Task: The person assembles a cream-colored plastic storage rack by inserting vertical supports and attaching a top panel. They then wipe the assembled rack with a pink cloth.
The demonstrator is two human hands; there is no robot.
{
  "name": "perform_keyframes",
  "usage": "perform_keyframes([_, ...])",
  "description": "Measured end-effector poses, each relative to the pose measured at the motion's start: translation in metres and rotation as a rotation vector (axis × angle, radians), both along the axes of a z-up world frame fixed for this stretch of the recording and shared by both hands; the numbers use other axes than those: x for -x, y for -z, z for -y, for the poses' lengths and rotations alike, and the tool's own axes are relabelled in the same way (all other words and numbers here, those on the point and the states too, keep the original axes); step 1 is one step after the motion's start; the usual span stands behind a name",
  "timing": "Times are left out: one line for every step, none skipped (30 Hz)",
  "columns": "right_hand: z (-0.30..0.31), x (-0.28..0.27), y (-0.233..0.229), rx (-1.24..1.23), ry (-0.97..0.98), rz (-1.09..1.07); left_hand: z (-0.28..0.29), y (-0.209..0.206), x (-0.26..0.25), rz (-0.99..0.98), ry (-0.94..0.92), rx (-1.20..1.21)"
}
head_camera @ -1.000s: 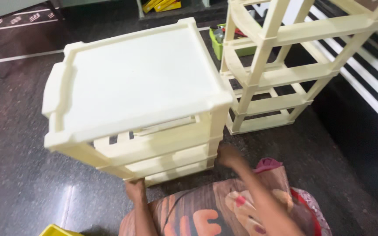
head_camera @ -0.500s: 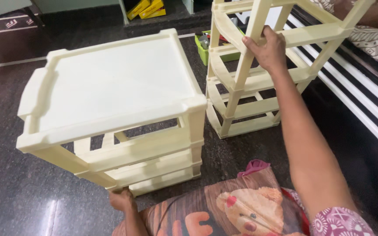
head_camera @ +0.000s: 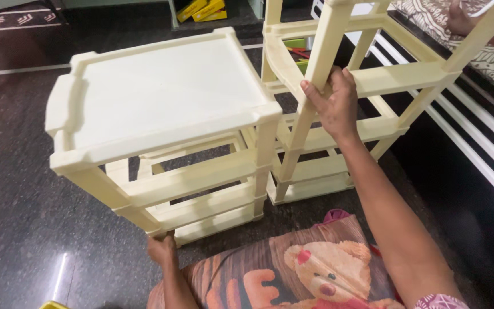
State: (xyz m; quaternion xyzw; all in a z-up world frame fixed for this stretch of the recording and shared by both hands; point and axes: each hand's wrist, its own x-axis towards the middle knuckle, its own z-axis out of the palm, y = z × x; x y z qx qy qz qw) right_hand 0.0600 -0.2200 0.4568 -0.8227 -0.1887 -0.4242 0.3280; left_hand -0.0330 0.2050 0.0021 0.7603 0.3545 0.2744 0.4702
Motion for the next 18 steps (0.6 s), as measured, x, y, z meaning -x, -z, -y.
perform_keyframes([-0.005,0.009,-0.002,-0.038,-0.041,-0.020,-0.001,0.000,0.003,0.031,0.026,0.018])
perform_keyframes([-0.008,0.017,-0.005,-0.076,-0.083,-0.041,-0.001,-0.001,0.005,0.010,0.023,0.015])
perform_keyframes([-0.009,0.025,-0.008,-0.115,-0.121,-0.059,-0.002,-0.002,0.004,-0.009,0.024,0.010])
perform_keyframes([-0.010,0.031,-0.011,-0.125,-0.138,-0.084,-0.002,-0.003,0.003,-0.028,0.025,0.006])
perform_keyframes([-0.011,0.038,-0.010,-0.137,-0.155,-0.114,-0.004,-0.003,0.008,-0.027,0.021,0.017])
perform_keyframes([-0.011,0.042,-0.009,-0.148,-0.172,-0.143,-0.005,-0.002,0.010,-0.027,0.017,0.028])
perform_keyframes([-0.010,0.044,-0.009,-0.134,-0.146,-0.151,-0.004,-0.002,0.008,-0.028,0.014,0.038])
perform_keyframes([-0.008,0.045,-0.008,-0.120,-0.120,-0.158,-0.003,-0.002,0.005,-0.040,0.021,0.069])
perform_keyframes([-0.008,0.045,-0.006,-0.105,-0.097,-0.167,-0.003,-0.002,0.003,-0.053,0.026,0.101])
perform_keyframes([-0.008,0.044,-0.003,-0.071,-0.056,-0.121,-0.004,-0.001,0.003,-0.065,0.030,0.134])
perform_keyframes([-0.010,0.042,0.000,-0.034,-0.020,-0.077,-0.005,0.000,0.004,-0.041,0.067,0.185])
perform_keyframes([-0.010,0.041,0.005,0.003,0.015,-0.032,-0.006,0.000,0.001,-0.016,0.104,0.237])
perform_keyframes([-0.008,0.042,0.011,0.025,0.051,-0.028,-0.006,0.003,0.003,0.001,0.131,0.293])
perform_keyframes([-0.005,0.045,0.019,0.048,0.087,-0.024,-0.006,0.005,0.000,0.007,0.235,0.217])
perform_keyframes([-0.007,0.048,0.031,0.072,0.100,-0.025,-0.013,0.008,0.008,0.006,0.317,0.144])
perform_keyframes([-0.005,0.054,0.045,0.111,0.099,0.083,-0.017,0.010,0.013,0.086,0.367,0.174])
perform_keyframes([-0.005,0.062,0.062,0.144,0.083,0.191,-0.027,0.011,0.023,-0.050,0.274,0.175])
perform_keyframes([-0.006,0.071,0.081,0.063,0.039,0.168,-0.042,0.008,0.028,-0.152,0.246,0.069])
